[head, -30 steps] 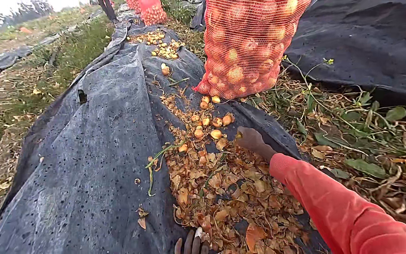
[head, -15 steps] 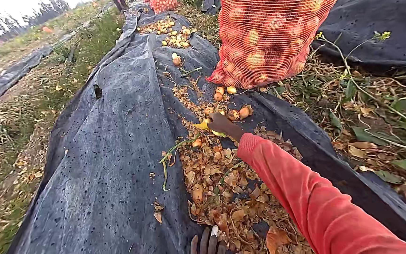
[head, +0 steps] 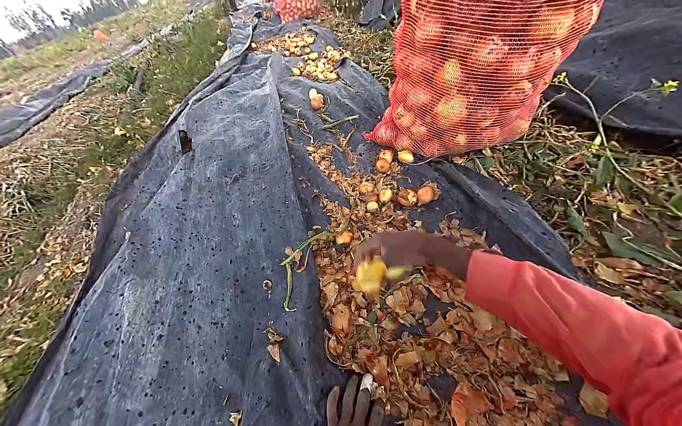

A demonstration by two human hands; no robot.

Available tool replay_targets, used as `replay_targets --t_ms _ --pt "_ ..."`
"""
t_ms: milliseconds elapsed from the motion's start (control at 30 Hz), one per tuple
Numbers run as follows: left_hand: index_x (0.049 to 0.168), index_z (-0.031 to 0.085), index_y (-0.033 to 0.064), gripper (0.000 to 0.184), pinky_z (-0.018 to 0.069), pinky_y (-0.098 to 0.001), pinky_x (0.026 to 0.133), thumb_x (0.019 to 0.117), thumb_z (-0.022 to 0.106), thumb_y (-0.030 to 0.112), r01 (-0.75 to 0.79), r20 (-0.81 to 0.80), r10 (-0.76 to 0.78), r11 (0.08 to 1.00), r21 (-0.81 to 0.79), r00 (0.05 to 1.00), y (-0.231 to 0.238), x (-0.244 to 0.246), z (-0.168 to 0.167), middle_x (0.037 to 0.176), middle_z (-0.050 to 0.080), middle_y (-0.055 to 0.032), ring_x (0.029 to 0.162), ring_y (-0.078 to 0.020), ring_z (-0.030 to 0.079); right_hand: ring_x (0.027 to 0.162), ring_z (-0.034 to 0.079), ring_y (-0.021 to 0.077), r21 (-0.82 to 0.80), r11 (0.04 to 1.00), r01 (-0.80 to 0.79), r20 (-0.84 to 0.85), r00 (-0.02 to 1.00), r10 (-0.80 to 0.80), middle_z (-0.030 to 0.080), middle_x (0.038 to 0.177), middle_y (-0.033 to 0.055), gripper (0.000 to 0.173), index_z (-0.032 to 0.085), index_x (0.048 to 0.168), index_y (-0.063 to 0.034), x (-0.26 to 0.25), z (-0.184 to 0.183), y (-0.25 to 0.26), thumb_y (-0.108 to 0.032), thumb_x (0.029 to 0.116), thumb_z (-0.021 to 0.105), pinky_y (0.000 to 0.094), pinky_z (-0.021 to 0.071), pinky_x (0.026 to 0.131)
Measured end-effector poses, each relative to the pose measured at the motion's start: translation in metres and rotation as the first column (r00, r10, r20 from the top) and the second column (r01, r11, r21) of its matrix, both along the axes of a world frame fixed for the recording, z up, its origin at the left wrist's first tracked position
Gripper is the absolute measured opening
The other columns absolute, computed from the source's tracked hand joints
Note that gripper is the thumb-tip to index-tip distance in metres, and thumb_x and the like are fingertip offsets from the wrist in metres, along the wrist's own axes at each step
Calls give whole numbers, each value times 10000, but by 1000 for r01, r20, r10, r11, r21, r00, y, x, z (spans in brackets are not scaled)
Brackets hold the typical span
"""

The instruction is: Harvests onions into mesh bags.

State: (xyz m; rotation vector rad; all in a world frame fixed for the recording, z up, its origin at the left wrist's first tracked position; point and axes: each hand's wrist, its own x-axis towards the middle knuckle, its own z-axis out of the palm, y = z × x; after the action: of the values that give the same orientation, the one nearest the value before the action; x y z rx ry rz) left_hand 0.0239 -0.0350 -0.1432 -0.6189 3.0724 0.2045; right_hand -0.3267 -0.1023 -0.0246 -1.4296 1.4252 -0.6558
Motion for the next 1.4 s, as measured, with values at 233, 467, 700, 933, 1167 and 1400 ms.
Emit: replay_targets --t_ms 233,467,700,933,1167,1400 --pt "1259 729 162 968 343 -702 1090 629 616 887 6 -1 -6 1000 -25 1000 -1 1 -1 1354 670 -139 1365 -419 527 1285 545 408 -68 997 -37 -678 735 -19 605 1312 243 253 665 1205 74 39 -47 -89 24 973 577 528 430 1090" --pt "1265 727 164 956 340 -688 1100 651 608 887 6 -13 -7 1000 -23 1000 -2 2 1 1369 662 -135 1378 -405 519 1244 577 430 -43 983 179 -664 730 -162 619 1305 231 291 671 1232 -22 22 -74 -115 -74 948 629 611 491 954" --pt "1218 747 135 953 370 -705 1068 634 622 877 8 -64 -9 1000 -19 998 -3 0 -1 1317 688 -160 1330 -435 556 687 580 151 -37 496 868 334 478 -812 592 917 94 292 597 1235 -32 -68 -52 -42 -220 1105 416 327 520 604" --pt "1198 754 159 971 393 -681 1056 616 573 915 7 -61 -13 996 -91 998 -3 1 -3 1289 704 -147 1309 -416 578 1154 602 526 -170 576 799 -560 403 -724 528 1377 332 357 617 1334 -92 -131 -40 -42 -187 990 593 682 497 864" --pt "1190 756 182 964 385 -664 1063 613 553 926 13 -56 -19 994 -112 998 -2 3 -6 1278 711 -125 1319 -390 573 1231 556 533 -16 613 790 -664 450 -597 398 1498 362 581 585 1382 -90 -122 -72 -58 -396 911 732 666 513 875" --pt "1218 744 187 955 362 -666 1081 622 574 915 5 -41 -9 996 -94 999 -2 3 -5 1309 695 -128 1342 -392 553 965 667 344 -65 870 490 -100 864 -494 673 1103 223 287 638 1261 -28 -63 -39 3 -70 979 611 542 552 826"
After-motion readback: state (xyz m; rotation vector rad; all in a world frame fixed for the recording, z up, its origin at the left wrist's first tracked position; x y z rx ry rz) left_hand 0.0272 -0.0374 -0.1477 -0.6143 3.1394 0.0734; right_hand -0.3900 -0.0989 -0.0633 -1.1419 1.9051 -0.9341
